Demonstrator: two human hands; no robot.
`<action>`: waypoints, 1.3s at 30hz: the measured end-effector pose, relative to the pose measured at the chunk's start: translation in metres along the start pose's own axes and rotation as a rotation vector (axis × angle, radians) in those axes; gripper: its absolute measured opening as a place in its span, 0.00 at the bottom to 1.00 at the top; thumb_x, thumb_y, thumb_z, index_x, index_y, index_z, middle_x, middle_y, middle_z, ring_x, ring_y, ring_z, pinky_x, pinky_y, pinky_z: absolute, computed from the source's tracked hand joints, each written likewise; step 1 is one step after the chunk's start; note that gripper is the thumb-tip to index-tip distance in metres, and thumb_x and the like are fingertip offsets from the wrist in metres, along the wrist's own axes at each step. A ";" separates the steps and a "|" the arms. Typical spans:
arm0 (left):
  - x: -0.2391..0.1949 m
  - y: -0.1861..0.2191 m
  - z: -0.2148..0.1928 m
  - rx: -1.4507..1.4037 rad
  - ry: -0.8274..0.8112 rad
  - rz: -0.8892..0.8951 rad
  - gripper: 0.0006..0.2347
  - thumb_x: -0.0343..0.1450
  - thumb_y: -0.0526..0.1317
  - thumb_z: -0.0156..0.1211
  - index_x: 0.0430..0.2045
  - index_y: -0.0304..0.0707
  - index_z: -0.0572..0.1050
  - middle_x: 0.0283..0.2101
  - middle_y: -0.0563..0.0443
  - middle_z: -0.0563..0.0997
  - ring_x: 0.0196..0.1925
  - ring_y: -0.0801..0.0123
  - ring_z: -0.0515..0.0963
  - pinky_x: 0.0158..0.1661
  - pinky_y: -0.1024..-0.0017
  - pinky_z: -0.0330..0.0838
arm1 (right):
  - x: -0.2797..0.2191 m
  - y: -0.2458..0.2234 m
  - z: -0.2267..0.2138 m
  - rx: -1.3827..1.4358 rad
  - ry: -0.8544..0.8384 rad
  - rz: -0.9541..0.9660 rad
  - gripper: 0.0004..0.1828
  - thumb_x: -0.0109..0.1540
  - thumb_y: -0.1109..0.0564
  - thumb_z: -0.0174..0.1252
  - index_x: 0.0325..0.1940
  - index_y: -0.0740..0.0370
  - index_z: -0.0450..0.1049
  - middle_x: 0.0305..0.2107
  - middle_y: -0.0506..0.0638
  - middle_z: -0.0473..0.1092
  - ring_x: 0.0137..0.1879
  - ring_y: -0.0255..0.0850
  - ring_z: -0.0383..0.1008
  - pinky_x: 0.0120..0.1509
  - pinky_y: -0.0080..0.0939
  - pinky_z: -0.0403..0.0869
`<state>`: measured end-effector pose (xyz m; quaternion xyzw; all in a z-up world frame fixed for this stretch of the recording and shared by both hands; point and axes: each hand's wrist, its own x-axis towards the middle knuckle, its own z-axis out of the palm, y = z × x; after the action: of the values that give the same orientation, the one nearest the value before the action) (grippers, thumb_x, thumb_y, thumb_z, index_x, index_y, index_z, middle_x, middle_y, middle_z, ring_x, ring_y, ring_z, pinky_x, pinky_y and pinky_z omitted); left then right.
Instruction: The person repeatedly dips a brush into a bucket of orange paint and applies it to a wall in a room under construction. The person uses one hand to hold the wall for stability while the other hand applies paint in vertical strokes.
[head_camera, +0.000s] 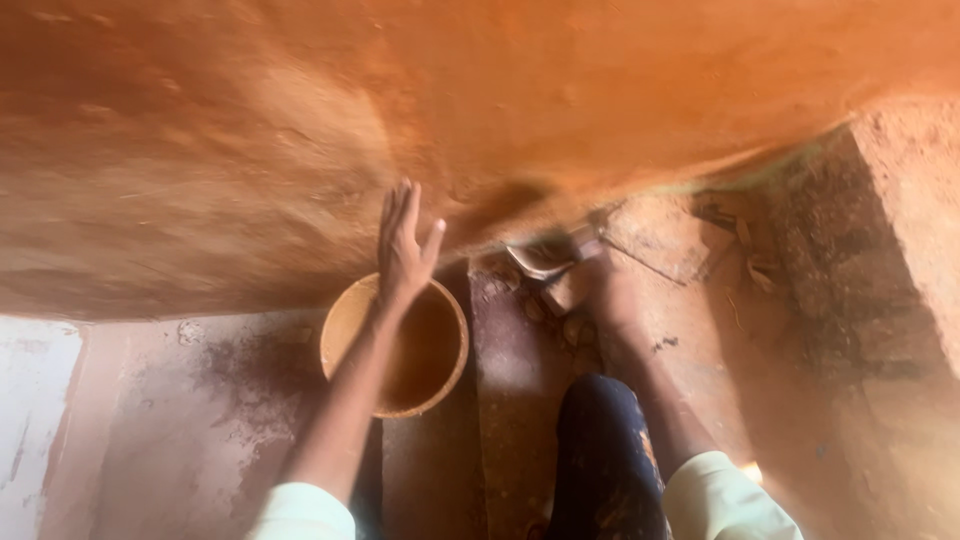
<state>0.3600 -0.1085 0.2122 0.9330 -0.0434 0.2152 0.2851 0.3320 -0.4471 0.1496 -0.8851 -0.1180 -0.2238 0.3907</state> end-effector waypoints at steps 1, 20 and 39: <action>0.005 -0.003 0.000 0.029 -0.028 0.030 0.32 0.76 0.48 0.60 0.73 0.34 0.55 0.77 0.36 0.55 0.81 0.44 0.50 0.76 0.51 0.45 | -0.006 0.020 -0.015 -0.008 -0.026 0.272 0.11 0.74 0.55 0.48 0.51 0.59 0.75 0.31 0.58 0.74 0.35 0.50 0.71 0.37 0.49 0.71; 0.044 0.025 -0.026 0.072 -0.247 -0.128 0.39 0.63 0.38 0.71 0.71 0.43 0.58 0.74 0.40 0.60 0.79 0.38 0.43 0.67 0.30 0.45 | 0.010 -0.080 -0.031 0.630 -0.659 0.780 0.12 0.65 0.54 0.48 0.48 0.53 0.76 0.25 0.44 0.73 0.22 0.30 0.67 0.23 0.34 0.66; 0.047 0.022 -0.030 0.281 -0.407 -0.091 0.40 0.62 0.38 0.72 0.70 0.43 0.56 0.76 0.44 0.53 0.78 0.42 0.40 0.66 0.31 0.45 | 0.017 0.015 -0.037 0.371 0.008 1.115 0.15 0.70 0.52 0.48 0.40 0.65 0.74 0.22 0.49 0.69 0.22 0.33 0.63 0.22 0.36 0.62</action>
<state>0.3862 -0.1085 0.2661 0.9886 -0.0275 0.0138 0.1474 0.3415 -0.4842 0.1706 -0.7296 0.3296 0.0363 0.5981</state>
